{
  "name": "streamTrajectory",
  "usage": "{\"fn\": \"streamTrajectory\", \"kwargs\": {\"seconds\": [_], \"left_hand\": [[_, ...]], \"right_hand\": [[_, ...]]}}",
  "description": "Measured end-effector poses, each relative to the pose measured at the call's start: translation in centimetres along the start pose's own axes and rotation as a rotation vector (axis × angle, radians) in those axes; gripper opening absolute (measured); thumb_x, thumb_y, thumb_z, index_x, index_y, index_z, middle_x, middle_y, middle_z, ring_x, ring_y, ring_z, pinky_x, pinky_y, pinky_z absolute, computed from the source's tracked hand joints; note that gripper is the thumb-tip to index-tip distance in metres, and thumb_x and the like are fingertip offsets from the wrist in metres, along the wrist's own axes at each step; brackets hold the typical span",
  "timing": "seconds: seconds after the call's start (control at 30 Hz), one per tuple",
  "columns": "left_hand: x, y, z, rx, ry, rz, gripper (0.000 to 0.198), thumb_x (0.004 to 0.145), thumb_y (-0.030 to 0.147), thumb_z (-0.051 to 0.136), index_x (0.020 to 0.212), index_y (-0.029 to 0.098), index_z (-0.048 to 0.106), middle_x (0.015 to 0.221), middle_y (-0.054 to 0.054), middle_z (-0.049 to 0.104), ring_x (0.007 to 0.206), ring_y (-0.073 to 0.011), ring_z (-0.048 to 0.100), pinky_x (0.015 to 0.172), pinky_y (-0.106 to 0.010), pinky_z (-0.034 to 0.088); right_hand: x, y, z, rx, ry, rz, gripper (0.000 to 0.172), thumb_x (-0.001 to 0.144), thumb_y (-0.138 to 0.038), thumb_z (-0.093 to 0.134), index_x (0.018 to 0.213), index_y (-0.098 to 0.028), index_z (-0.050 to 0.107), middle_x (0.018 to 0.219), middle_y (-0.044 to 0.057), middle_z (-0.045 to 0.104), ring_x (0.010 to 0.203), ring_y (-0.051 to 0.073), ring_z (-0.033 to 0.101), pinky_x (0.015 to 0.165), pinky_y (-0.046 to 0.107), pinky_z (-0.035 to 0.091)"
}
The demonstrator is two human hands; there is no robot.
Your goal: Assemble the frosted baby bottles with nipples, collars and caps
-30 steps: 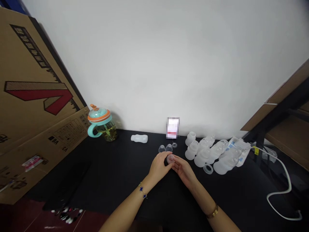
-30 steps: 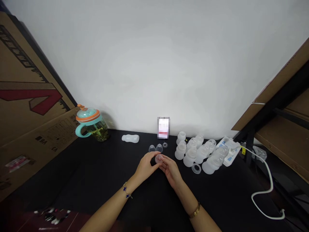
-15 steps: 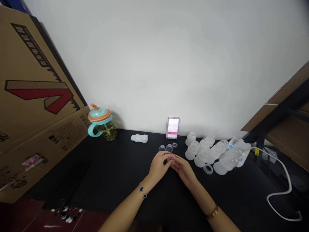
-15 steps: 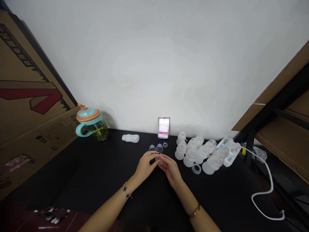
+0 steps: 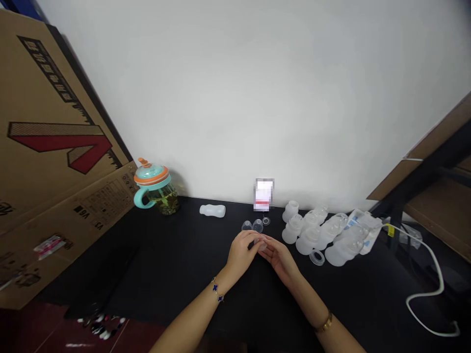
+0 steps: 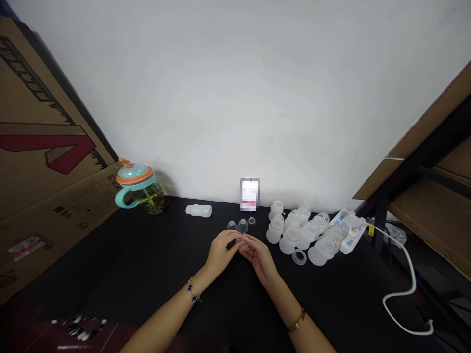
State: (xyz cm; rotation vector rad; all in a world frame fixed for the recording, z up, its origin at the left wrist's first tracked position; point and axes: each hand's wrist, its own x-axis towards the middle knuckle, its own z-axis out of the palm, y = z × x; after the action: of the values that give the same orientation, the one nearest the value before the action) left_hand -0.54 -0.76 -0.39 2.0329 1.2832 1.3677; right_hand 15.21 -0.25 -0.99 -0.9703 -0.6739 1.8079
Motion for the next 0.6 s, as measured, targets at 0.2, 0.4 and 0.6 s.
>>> {"fn": "streamTrajectory", "kwargs": {"seconds": [0.2,0.4,0.6], "left_hand": [[0.05,0.04,-0.03,-0.004,0.007,0.014,0.012,0.094,0.024,0.062,0.097,0.025,0.074,0.102,-0.004,0.075,0.097,-0.0208,0.068,0.09,-0.037,0.054],[0.13,0.31,-0.17,-0.033,0.002,-0.012,0.013,0.095,0.027,0.06,0.097,0.024,0.073,0.102,-0.004,0.076,0.098,-0.0208,0.068,0.091,-0.037,0.054],[0.12,0.41,-0.19,-0.04,0.004,-0.047,0.012,0.095,0.027,0.061,0.097,0.024,0.072,0.1,-0.003,0.076,0.096,-0.0206,0.069,0.09,-0.035,0.054]], "right_hand": [[-0.14,-0.2,0.14,0.001,0.0,0.002,0.035,0.071,-0.032,0.083,0.103,-0.017,0.078,0.102,0.007,0.079,0.094,0.021,0.072,0.094,0.034,0.053],[-0.01,-0.33,0.2,0.008,0.025,0.01,0.033,0.072,-0.031,0.082,0.102,-0.018,0.077,0.098,0.007,0.079,0.09,0.02,0.072,0.091,0.034,0.054],[0.02,-0.23,-0.02,0.009,0.022,0.008,0.038,0.074,-0.032,0.082,0.109,-0.018,0.074,0.103,0.008,0.078,0.092,0.021,0.073,0.093,0.035,0.054]]}}
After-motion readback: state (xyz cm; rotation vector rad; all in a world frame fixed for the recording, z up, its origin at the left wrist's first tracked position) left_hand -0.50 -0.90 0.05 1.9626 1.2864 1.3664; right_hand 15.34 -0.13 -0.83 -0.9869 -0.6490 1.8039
